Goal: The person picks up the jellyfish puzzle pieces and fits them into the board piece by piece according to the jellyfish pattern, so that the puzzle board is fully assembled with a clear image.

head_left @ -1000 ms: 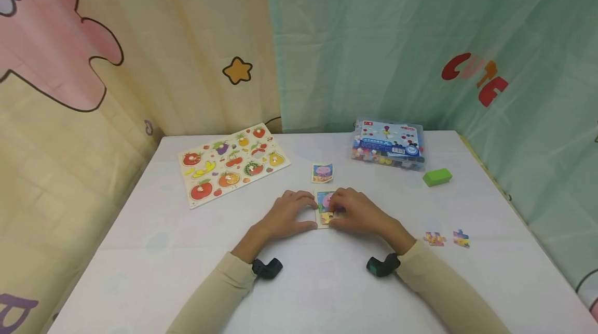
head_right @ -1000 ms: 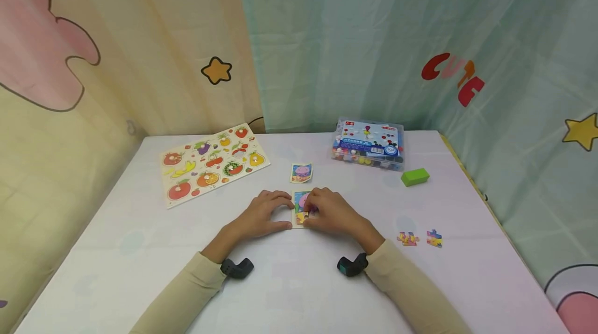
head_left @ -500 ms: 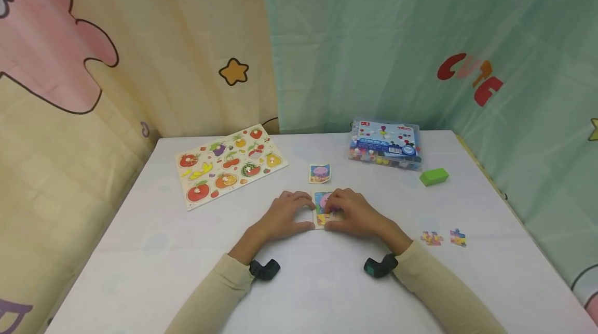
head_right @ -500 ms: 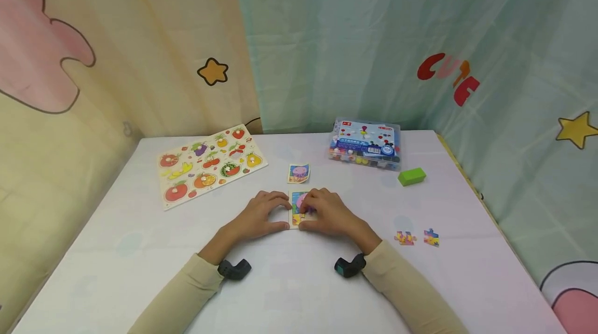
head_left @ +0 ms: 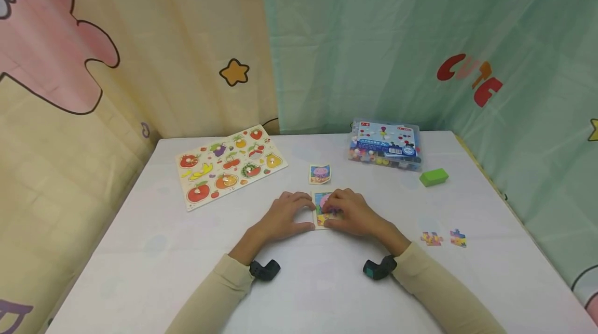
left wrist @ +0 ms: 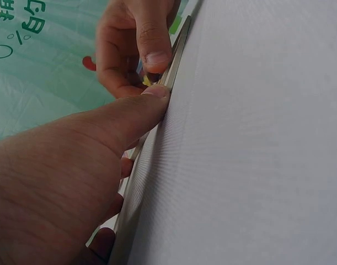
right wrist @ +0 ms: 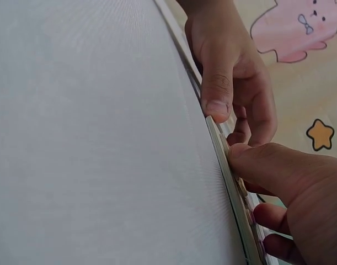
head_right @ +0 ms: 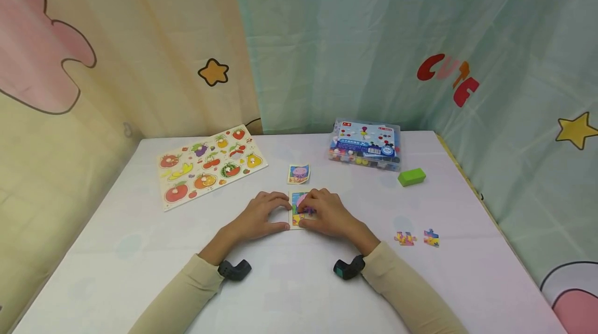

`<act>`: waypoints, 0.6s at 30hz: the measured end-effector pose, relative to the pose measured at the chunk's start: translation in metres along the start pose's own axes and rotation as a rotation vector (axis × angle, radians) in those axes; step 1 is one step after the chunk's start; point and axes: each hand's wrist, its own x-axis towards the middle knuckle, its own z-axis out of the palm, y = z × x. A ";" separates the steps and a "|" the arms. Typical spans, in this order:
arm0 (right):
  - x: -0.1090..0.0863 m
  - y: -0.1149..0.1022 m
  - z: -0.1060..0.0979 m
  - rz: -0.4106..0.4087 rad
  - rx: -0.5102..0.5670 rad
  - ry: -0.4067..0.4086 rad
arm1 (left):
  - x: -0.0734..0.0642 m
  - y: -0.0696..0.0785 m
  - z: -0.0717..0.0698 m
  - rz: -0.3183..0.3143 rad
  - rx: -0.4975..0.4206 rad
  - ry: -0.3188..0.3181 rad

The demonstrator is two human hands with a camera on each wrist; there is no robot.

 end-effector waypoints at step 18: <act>0.000 -0.002 0.001 0.011 -0.021 0.019 | 0.000 -0.001 0.001 0.000 0.004 0.000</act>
